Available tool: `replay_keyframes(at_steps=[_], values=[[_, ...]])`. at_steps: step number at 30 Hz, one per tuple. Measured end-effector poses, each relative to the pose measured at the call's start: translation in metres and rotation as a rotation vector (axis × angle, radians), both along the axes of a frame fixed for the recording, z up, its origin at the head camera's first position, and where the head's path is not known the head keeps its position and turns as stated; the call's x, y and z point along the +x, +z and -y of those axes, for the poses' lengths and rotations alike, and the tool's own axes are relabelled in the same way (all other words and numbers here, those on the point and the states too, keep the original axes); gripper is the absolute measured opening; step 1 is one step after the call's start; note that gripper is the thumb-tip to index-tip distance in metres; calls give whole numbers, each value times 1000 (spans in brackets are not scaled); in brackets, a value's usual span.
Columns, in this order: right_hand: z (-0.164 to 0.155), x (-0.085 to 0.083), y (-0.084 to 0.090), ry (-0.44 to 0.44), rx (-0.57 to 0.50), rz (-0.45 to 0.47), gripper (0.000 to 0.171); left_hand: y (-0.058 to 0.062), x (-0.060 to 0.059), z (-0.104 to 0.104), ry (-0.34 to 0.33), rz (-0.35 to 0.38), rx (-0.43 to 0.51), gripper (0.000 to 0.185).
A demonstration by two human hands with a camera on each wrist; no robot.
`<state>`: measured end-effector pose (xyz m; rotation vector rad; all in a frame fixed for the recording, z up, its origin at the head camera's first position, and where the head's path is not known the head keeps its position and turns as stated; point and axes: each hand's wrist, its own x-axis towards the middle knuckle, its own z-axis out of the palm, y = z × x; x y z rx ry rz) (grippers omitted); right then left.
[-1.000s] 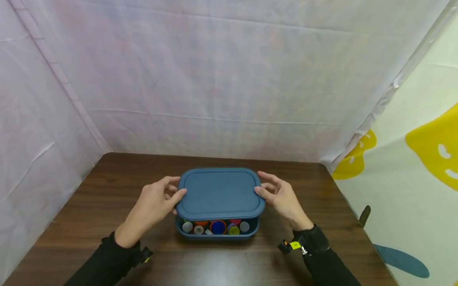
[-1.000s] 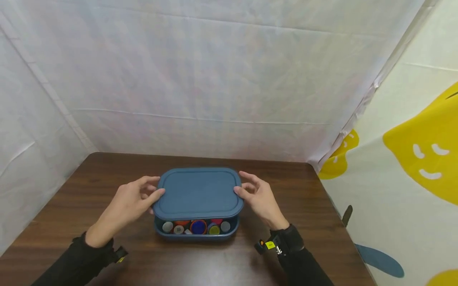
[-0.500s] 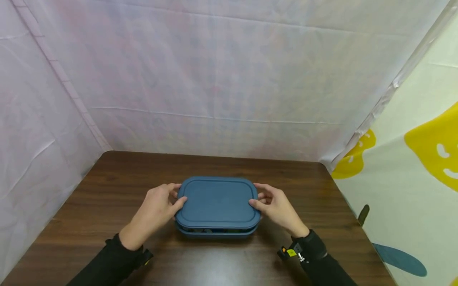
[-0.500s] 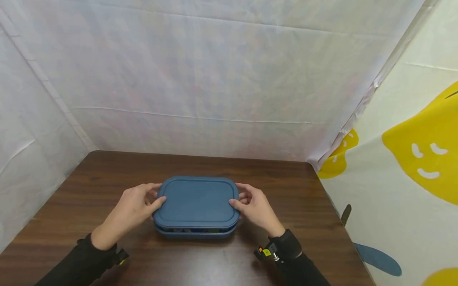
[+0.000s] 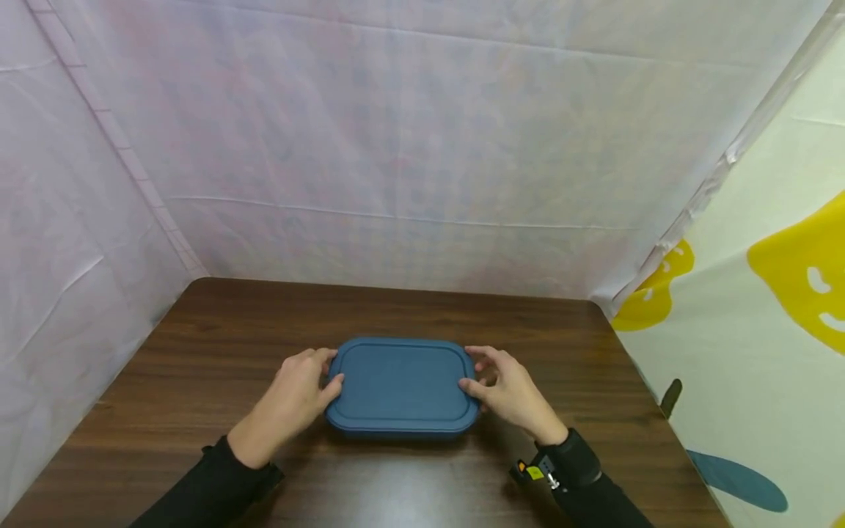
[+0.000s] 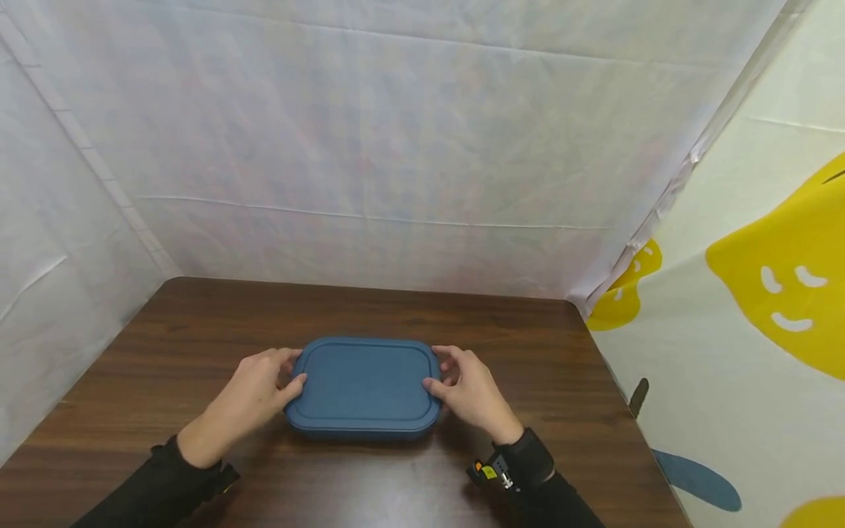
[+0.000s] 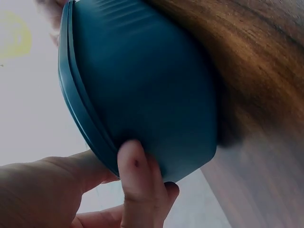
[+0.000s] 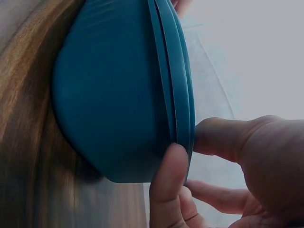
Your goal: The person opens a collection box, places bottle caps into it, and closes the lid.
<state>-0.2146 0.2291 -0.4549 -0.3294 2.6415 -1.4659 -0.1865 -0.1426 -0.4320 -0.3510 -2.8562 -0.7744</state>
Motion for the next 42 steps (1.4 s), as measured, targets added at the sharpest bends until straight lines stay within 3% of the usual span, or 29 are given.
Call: replay_keyframes(at_steps=[7,14,18,21,24,27,34,42], values=[[0,1,0,-3,23,32,65,-3,2,-2,4,35,58,47],[-1,2,1,25,2,19,64,-12,3,2,-69,-21,169,30],[1,3,2,24,85,-44,64,-14,4,1,-50,-84,78,37],[6,3,0,26,196,-183,66,-13,5,-2,-36,-115,-39,54],[14,4,-2,52,280,-335,70,-13,5,-9,-80,-103,-117,69],[25,4,-3,108,314,-419,76,-13,2,-19,-148,-84,-172,74],[44,5,-8,230,396,-354,87,-21,-5,-36,-265,-34,-237,84],[49,5,-13,260,473,-366,95,-28,-7,-41,-271,-67,-273,88]])
